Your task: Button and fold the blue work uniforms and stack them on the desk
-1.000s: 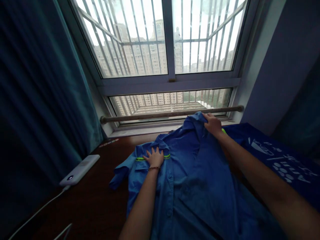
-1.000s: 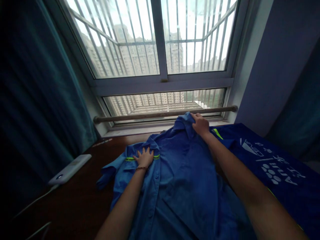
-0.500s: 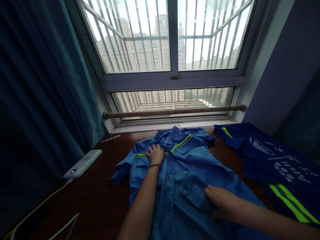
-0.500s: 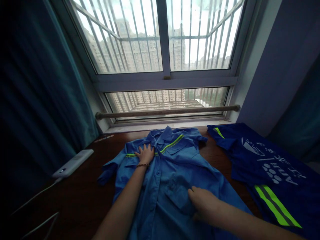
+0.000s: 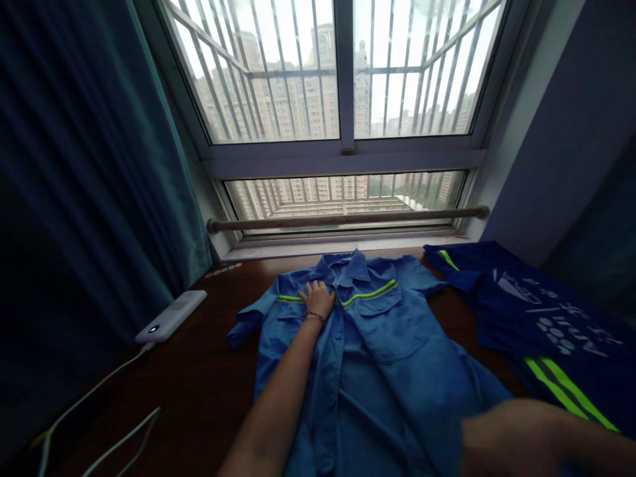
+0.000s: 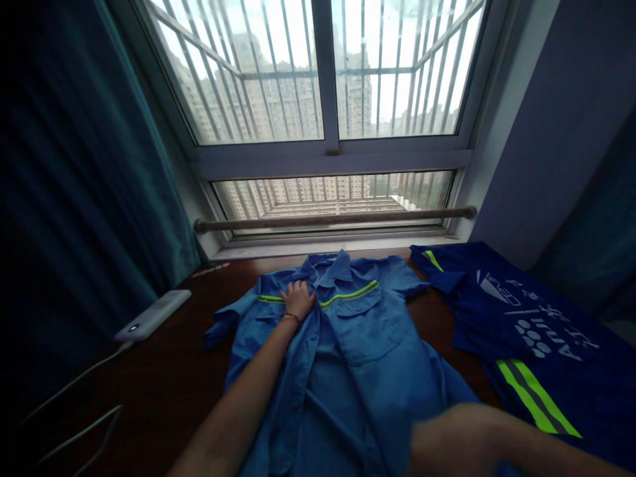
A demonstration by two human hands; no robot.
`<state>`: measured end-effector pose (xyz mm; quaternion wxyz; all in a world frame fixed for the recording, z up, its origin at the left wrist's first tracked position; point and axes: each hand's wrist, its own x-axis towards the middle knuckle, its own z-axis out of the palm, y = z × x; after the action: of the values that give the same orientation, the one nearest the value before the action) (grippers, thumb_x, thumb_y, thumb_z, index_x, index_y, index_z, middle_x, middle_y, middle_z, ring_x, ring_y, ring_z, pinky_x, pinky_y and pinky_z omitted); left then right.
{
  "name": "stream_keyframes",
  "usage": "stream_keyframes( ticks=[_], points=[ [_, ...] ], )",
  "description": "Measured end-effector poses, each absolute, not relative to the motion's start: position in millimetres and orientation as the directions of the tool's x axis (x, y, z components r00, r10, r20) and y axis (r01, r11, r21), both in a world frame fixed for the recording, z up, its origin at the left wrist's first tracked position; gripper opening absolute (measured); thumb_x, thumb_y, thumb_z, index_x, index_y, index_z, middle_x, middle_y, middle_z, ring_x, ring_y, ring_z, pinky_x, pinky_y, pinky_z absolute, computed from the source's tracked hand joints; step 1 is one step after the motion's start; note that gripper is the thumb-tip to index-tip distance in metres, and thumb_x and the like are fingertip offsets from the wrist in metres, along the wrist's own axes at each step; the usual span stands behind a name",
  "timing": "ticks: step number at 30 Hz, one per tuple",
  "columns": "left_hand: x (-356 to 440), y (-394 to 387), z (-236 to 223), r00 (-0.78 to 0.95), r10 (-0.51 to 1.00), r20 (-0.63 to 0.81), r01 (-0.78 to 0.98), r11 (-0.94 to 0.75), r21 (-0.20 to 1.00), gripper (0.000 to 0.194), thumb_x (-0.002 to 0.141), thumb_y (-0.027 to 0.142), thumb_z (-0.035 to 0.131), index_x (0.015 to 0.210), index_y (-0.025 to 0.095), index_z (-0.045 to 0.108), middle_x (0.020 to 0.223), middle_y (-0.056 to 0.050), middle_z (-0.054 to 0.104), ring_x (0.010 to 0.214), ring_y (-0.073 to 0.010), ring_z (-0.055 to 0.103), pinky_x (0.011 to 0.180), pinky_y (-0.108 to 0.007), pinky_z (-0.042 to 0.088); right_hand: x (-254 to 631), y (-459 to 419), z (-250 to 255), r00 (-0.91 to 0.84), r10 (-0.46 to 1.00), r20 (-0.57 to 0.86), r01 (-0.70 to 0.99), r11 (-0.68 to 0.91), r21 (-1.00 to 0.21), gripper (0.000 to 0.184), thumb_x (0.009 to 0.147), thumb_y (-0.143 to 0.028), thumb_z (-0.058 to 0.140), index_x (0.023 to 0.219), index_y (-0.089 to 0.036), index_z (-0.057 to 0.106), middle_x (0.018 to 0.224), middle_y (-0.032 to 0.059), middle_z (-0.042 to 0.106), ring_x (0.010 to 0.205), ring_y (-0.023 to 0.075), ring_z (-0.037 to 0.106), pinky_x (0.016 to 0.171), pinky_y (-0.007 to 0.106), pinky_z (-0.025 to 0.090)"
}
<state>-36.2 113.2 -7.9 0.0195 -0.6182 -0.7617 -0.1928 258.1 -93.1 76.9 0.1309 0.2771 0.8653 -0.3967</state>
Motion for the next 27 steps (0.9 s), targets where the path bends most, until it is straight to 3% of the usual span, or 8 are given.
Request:
stream_keyframes(
  ticks=[2, 3, 5, 7, 12, 15, 18, 27],
  points=[
    [-28.5, 111.8, -3.9, -0.209, 0.93, 0.303, 0.922, 0.084, 0.379, 0.036, 0.078, 0.034, 0.043, 0.101, 0.009, 0.054, 0.111, -0.02, 0.049, 0.112, -0.0341, 0.037, 0.092, -0.052, 0.025, 227.1, -60.8, 78.9, -0.838, 0.422, -0.346, 0.52, 0.424, -0.741, 0.02, 0.07, -0.03, 0.058, 0.086, -0.022, 0.065, 0.074, -0.0005, 0.064, 0.063, 0.012, 0.058, 0.052, 0.018, 0.041],
    [-25.2, 111.7, -2.1, -0.179, 0.936, 0.304, 0.897, 0.029, 0.441, 0.031, 0.078, 0.029, 0.042, 0.098, 0.008, 0.055, 0.107, -0.02, 0.051, 0.109, -0.0324, 0.041, 0.091, -0.049, 0.028, 208.5, -40.7, 77.4, -0.791, 0.551, -0.266, 0.531, 0.403, -0.746, 0.019, 0.074, -0.028, 0.051, 0.084, -0.019, 0.065, 0.074, 0.001, 0.064, 0.065, 0.0126, 0.058, 0.056, 0.02, 0.042],
    [-20.1, 112.5, 0.5, -0.091, 0.953, 0.289, 0.839, -0.083, 0.538, 0.024, 0.078, 0.022, 0.041, 0.09, 0.01, 0.057, 0.098, -0.016, 0.056, 0.099, -0.0272, 0.049, 0.086, -0.042, 0.035, 168.6, 2.5, 67.7, -0.592, 0.802, -0.08, 0.606, 0.378, -0.7, 0.017, 0.07, -0.022, 0.052, 0.079, -0.015, 0.064, 0.075, 0.0039, 0.064, 0.069, 0.0153, 0.056, 0.062, 0.023, 0.041],
    [-17.9, 114.1, 0.8, 0.005, 0.966, 0.257, 0.794, -0.16, 0.587, 0.018, 0.077, 0.02, 0.045, 0.084, 0.013, 0.059, 0.086, -0.01, 0.061, 0.086, -0.0204, 0.056, 0.08, -0.033, 0.041, 132.7, 42.8, 50.9, -0.314, 0.949, 0.04, 0.615, 0.235, -0.753, 0.018, 0.062, -0.017, 0.058, 0.078, -0.013, 0.063, 0.082, 0.007, 0.064, 0.078, 0.0193, 0.056, 0.069, 0.026, 0.039],
    [-26.9, 120.0, -5.4, 0.157, 0.965, 0.21, 0.69, -0.259, 0.675, 0.015, 0.073, 0.018, 0.053, 0.084, 0.013, 0.062, 0.082, -0.004, 0.065, 0.076, -0.0132, 0.059, 0.07, -0.023, 0.045, 98.3, 105.3, 11.0, -0.148, 0.988, 0.036, 0.502, 0.106, -0.858, 0.01, 0.061, -0.021, 0.06, 0.069, -0.014, 0.06, 0.076, 0.0064, 0.063, 0.086, 0.0235, 0.055, 0.07, 0.027, 0.039],
    [-35.8, 124.9, -10.0, 0.197, 0.961, 0.196, 0.633, -0.277, 0.723, 0.02, 0.074, 0.023, 0.054, 0.088, 0.012, 0.061, 0.084, -0.005, 0.065, 0.075, -0.0124, 0.059, 0.067, -0.021, 0.045, 108.0, 122.4, -1.9, -0.139, 0.99, -0.002, 0.334, 0.045, -0.942, 0.016, 0.056, -0.028, 0.066, 0.057, -0.015, 0.057, 0.056, 0.0004, 0.058, 0.071, 0.0202, 0.058, 0.061, 0.025, 0.04],
    [-39.4, 127.9, -14.4, 0.216, 0.959, 0.181, 0.598, -0.277, 0.752, 0.028, 0.073, 0.032, 0.056, 0.09, 0.011, 0.06, 0.08, -0.005, 0.065, 0.069, -0.0122, 0.058, 0.061, -0.021, 0.045, 123.4, 136.1, -7.8, -0.14, 0.989, -0.046, 0.097, -0.033, -0.995, 0.024, 0.058, -0.037, 0.065, 0.059, -0.015, 0.057, 0.051, -0.0001, 0.057, 0.056, 0.0163, 0.056, 0.053, 0.026, 0.043],
    [-27.1, 119.3, -20.7, 0.173, 0.957, 0.233, 0.731, -0.283, 0.622, 0.018, 0.061, 0.028, 0.066, 0.074, 0.015, 0.061, 0.07, 0.0, 0.057, 0.062, -0.0114, 0.05, 0.056, -0.022, 0.037, 154.3, 155.3, -0.7, -0.058, 0.996, -0.074, -0.41, -0.091, -0.907, 0.027, 0.058, -0.039, 0.067, 0.07, -0.018, 0.056, 0.058, 0.0006, 0.062, 0.057, 0.0171, 0.059, 0.056, 0.029, 0.048]
  ],
)
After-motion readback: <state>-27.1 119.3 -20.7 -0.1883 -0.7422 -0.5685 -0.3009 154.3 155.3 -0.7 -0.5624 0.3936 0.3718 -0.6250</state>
